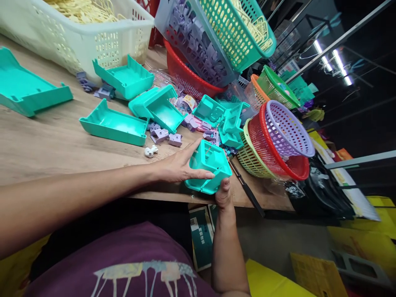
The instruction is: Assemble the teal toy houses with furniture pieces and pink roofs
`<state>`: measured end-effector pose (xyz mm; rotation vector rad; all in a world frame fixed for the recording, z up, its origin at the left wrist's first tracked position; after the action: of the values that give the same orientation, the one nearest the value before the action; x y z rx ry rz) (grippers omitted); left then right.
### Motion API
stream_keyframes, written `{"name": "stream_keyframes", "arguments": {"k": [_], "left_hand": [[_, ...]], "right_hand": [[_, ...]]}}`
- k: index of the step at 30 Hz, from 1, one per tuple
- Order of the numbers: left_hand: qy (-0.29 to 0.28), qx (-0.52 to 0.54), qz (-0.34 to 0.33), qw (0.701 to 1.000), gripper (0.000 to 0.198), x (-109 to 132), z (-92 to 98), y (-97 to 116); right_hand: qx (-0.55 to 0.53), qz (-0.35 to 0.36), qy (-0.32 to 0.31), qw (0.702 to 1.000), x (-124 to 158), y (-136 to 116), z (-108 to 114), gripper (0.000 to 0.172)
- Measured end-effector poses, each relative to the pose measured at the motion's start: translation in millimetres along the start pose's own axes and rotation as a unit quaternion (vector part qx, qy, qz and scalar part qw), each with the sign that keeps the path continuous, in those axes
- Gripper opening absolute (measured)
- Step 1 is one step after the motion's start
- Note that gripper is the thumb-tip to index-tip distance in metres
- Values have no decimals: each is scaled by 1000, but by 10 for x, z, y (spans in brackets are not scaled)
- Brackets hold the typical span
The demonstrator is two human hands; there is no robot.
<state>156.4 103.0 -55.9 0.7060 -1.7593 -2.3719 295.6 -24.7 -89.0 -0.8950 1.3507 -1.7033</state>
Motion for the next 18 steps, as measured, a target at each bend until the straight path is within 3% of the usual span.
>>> {"name": "stream_keyframes", "arguments": {"k": [6,11,18], "left_hand": [[2,1,-21,1000,101,-1,9,40],[1,4,-29,1000,106,6,-3,32],[3,0,-30,1000,110,26,-48,-18]], "right_hand": [[19,9,3,1000,9,-31,-1,97],[14,4,15,1000,8,-16,2,102],[25,35,-2,999,2,-43,-17,92]]}}
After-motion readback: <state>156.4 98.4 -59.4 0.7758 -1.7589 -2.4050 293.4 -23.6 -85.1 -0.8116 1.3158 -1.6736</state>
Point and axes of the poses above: each hand's wrist, its own x-axis away from the middle knuckle, its own z-axis out of the back of the hand, y = z × x, the point moved 3 cm from there along -x, towards the middle knuckle, and after that the axes turned 12 degrees about -z, right-handed, at the moved point
